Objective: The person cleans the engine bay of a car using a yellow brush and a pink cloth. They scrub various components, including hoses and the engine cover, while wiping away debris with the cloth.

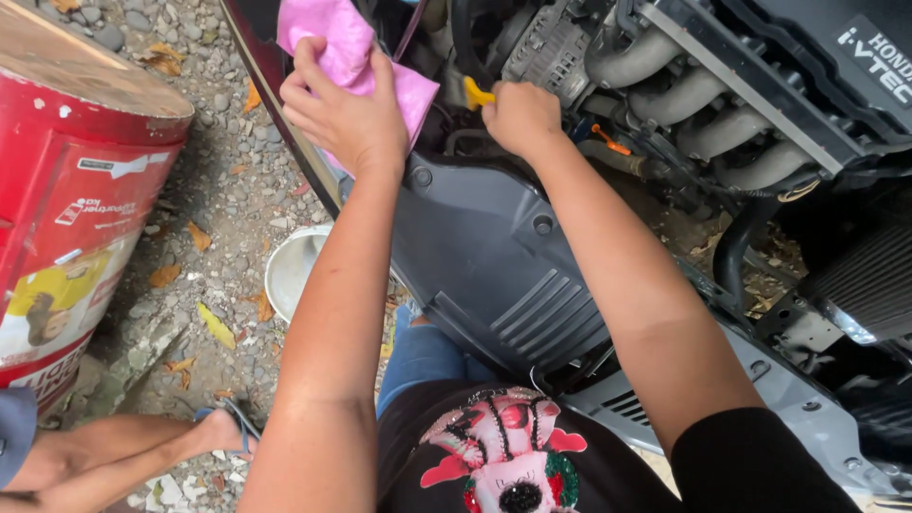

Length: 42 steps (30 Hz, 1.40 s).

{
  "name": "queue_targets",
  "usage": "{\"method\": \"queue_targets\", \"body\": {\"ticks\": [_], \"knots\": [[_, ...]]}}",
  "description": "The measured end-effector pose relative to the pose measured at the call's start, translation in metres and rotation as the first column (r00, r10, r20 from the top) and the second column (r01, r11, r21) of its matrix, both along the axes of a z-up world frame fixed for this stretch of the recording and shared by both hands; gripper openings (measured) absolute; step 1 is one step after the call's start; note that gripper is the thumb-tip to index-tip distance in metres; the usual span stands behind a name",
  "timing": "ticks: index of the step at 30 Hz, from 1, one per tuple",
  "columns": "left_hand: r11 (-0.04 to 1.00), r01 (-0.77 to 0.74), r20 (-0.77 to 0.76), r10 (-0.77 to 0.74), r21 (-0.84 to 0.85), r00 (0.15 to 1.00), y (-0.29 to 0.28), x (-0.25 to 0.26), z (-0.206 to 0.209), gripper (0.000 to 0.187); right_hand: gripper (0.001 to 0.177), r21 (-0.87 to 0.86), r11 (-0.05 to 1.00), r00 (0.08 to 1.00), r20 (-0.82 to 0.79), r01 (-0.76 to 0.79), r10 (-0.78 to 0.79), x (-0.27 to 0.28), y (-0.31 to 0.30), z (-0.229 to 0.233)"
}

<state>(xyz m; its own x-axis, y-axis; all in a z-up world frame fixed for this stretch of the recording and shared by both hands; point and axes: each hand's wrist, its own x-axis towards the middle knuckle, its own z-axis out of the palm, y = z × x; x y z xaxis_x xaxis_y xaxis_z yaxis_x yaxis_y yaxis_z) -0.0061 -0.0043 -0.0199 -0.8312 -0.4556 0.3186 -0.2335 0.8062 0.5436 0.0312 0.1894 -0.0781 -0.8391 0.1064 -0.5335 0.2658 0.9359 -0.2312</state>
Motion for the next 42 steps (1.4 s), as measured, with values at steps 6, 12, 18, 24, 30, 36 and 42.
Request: {"method": "queue_targets", "body": {"ticks": [6,12,18,24,30,36,42], "knots": [[1.000,0.006,-0.010,-0.006,0.006,1.000,0.000,0.000,0.003,0.060,0.035,-0.121,0.986,0.993,-0.005,-0.116,0.116,-0.007,-0.008,-0.013],[1.000,0.017,-0.011,-0.017,0.022,1.000,0.001,0.002,0.007,0.059,0.025,0.145,0.974,0.953,-0.224,-0.176,0.206,-0.002,-0.015,-0.029],[1.000,0.010,-0.019,-0.010,0.017,1.000,-0.001,0.003,0.005,0.058,0.032,-0.053,0.979,0.976,-0.111,-0.194,0.188,-0.006,-0.019,-0.014],[0.998,0.049,-0.014,-0.049,0.033,0.999,-0.004,0.006,0.009,0.056,0.040,0.029,0.997,0.983,0.169,-0.073,0.067,-0.005,-0.012,0.009],[0.996,0.060,-0.016,-0.059,0.063,0.998,-0.006,0.006,0.010,0.044,0.031,-0.007,0.998,0.952,0.302,0.060,-0.055,0.004,0.019,0.021],[0.996,0.081,-0.035,-0.080,0.033,0.996,-0.005,0.005,0.015,0.039,0.029,-0.489,0.722,0.872,0.283,0.489,-0.399,0.005,0.023,0.060],[0.993,0.113,-0.048,-0.112,0.016,0.993,-0.007,0.006,0.018,0.039,0.028,-0.666,0.130,0.556,0.482,0.735,-0.677,0.004,0.030,0.016]]}}
